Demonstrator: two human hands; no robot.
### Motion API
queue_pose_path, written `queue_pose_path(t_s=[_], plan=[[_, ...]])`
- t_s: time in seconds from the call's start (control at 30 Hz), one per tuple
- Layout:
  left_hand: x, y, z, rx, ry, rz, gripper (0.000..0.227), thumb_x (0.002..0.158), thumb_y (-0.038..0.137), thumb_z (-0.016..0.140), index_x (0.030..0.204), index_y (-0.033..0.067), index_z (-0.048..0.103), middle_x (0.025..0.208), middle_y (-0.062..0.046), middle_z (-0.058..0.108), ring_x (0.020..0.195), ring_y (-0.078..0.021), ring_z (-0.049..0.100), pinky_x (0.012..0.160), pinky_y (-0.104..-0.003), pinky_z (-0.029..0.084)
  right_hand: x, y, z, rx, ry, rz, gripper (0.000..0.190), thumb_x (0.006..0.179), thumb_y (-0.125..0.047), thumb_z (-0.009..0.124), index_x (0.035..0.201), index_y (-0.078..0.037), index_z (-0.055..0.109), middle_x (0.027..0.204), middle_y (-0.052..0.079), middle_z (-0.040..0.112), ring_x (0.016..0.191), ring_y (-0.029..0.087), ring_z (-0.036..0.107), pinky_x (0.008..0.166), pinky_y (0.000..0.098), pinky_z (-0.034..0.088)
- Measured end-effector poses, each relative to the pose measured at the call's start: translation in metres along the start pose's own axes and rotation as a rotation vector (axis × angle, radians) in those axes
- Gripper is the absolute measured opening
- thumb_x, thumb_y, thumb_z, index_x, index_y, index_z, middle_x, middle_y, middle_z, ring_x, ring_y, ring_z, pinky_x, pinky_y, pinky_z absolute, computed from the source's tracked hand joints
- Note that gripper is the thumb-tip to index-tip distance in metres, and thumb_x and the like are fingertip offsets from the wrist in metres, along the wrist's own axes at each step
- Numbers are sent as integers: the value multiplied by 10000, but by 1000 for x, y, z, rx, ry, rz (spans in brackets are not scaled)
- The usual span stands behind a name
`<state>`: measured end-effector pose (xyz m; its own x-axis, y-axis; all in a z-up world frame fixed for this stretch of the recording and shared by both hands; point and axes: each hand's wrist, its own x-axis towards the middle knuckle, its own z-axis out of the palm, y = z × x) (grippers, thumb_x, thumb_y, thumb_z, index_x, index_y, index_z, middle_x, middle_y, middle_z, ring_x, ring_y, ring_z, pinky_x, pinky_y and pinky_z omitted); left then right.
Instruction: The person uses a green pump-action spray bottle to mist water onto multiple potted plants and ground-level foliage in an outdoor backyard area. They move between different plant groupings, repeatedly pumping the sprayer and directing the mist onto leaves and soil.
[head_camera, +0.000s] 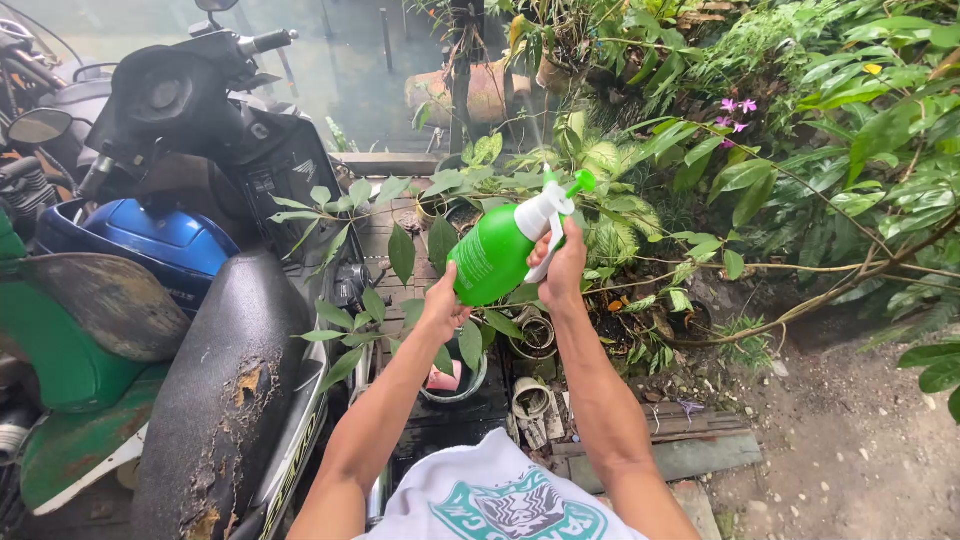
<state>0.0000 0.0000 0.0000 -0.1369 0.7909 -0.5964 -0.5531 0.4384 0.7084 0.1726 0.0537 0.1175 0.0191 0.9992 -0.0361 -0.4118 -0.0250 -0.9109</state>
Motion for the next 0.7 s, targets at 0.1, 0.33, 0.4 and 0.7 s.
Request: queue_pose_path(t_s=[0.1,0.33,0.4,0.7], plan=[[25,0,0,18,-31,31,773,938,721,596,1520,230,455,1363,-160,517,921,-300,658,644,-272,580,-9,-19,10,13,12,-38,476,1048,-484,424,710,-177,556,458,-29,506,381,107,540,445,262,496],[-13,18,13,31,-59,70,816,953,693,581,1558,174,404,1395,-152,492,958,-282,652,695,-276,596,-16,-30,12,69,55,-82,473,1013,-466,480,698,-122,556,443,23,499,361,137,537,426,290,490],[-20,14,14,2,-45,26,794,939,700,582,1535,203,417,1322,-82,461,905,-293,644,669,-258,586,-19,-29,8,-10,19,-49,458,1047,-468,437,731,-170,579,467,-12,536,381,113,554,438,262,501],[-33,-18,6,53,-128,-63,838,1029,649,497,1592,66,282,1524,-215,345,1185,-391,605,849,-364,586,-24,-1,-13,-57,75,10,444,1059,-423,425,743,-140,560,484,-13,517,396,108,545,456,254,489]])
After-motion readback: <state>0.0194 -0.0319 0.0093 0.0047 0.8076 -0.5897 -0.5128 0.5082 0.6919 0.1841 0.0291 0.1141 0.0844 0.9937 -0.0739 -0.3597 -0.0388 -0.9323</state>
